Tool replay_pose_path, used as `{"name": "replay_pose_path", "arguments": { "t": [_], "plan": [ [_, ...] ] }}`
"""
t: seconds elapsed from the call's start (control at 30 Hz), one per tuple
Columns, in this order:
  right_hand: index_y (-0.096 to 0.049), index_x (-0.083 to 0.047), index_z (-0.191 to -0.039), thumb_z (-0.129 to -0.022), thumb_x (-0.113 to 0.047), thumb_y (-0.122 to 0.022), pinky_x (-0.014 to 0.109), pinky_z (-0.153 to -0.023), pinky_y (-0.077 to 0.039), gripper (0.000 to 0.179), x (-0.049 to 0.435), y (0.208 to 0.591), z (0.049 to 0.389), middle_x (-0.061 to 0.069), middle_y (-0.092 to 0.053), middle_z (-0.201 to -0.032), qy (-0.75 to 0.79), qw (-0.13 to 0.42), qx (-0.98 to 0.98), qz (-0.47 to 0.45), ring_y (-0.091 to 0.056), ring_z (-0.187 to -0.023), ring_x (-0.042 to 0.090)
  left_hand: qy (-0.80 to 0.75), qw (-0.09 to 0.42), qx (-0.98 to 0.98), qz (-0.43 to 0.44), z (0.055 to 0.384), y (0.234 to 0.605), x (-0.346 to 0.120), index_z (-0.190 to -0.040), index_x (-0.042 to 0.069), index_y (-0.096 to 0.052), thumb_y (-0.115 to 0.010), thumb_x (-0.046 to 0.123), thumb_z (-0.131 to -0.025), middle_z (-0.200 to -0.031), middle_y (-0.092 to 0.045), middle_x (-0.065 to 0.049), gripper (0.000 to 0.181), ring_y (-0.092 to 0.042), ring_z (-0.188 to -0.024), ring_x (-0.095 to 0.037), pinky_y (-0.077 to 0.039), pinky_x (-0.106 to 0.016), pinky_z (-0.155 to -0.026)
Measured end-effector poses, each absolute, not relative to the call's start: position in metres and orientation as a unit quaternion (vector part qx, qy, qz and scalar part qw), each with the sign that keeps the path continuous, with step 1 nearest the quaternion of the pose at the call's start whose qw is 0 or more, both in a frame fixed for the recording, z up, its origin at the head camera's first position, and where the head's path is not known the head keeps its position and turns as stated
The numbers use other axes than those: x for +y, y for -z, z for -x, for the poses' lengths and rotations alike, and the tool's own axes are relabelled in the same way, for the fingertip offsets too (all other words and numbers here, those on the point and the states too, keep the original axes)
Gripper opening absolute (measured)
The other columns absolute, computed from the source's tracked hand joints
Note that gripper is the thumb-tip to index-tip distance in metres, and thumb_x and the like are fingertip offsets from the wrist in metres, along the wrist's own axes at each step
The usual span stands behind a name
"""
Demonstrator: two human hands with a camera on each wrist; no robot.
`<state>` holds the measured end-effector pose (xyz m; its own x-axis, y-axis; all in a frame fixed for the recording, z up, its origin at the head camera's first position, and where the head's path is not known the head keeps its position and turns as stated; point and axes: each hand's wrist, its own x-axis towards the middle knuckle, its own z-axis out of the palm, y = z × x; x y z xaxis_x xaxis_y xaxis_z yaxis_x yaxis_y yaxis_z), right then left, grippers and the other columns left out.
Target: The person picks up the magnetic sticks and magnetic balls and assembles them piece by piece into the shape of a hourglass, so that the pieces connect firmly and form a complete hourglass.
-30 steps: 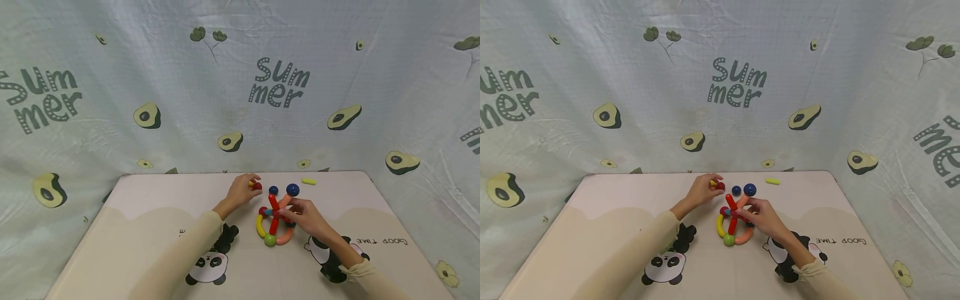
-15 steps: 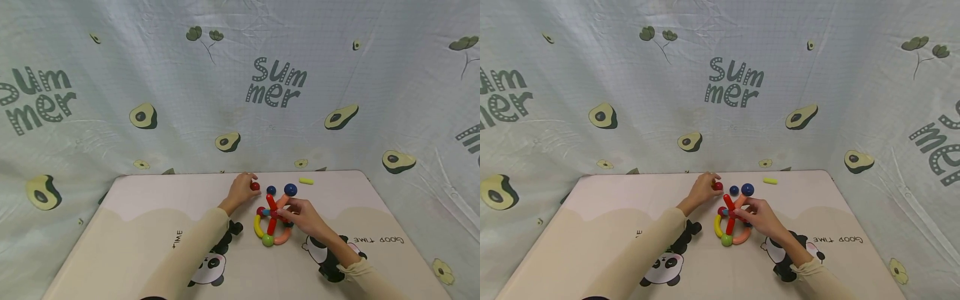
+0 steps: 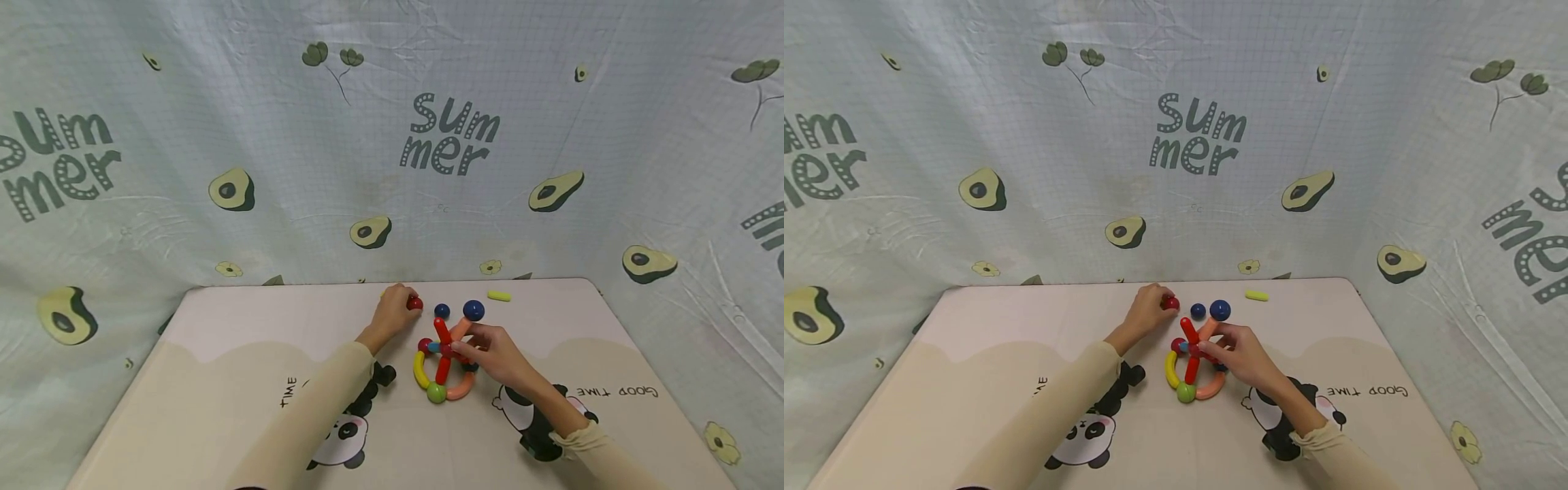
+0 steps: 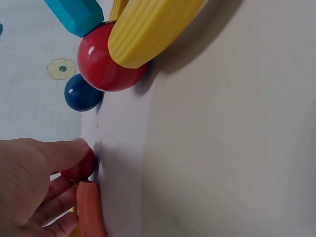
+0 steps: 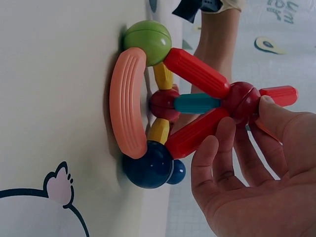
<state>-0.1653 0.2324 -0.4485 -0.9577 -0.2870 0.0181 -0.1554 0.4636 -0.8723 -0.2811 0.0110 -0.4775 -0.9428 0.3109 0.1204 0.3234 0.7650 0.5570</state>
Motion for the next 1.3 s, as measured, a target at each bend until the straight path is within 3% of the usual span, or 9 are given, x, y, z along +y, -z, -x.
{"name": "replay_pose_path", "arguments": {
  "t": [0.43, 0.87, 1.3],
  "plan": [
    [-0.071, -0.003, -0.120, -0.098, -0.025, -0.072, 0.028, -0.076, -0.056, 0.031, 0.232, 0.450, 0.165, 0.010, -0.071, -0.114, 0.499, 0.061, 0.854, 0.134, -0.065, -0.092, 0.021, 0.328, 0.028, -0.925, 0.190, 0.279, 0.479, 0.006, -0.113, 0.002, -0.075, -0.079, 0.018, -0.092, -0.099, -0.071, -0.010, 0.027, -0.060, -0.092, -0.023, -0.056, -0.032, -0.085],
    [-0.071, -0.004, -0.120, -0.098, -0.026, -0.072, 0.028, -0.077, -0.056, 0.031, 0.232, 0.450, 0.165, 0.009, -0.071, -0.114, 0.511, 0.071, 0.847, 0.131, -0.065, -0.094, 0.022, 0.423, 0.035, -0.885, 0.189, 0.275, 0.471, -0.007, -0.118, 0.003, -0.074, -0.080, 0.025, -0.092, -0.105, -0.073, -0.009, 0.035, -0.064, -0.094, -0.025, -0.056, -0.029, -0.081],
    [-0.069, -0.006, -0.120, -0.099, -0.027, -0.070, 0.030, -0.079, -0.056, 0.030, 0.236, 0.454, 0.169, 0.008, -0.073, -0.108, 0.522, 0.085, 0.835, 0.150, -0.066, -0.097, 0.023, 0.527, 0.010, -0.829, 0.188, 0.243, 0.443, -0.017, -0.117, 0.011, -0.076, -0.079, 0.028, -0.092, -0.104, -0.074, -0.003, 0.031, -0.065, -0.093, -0.019, -0.057, -0.027, -0.078]
  ]
}}
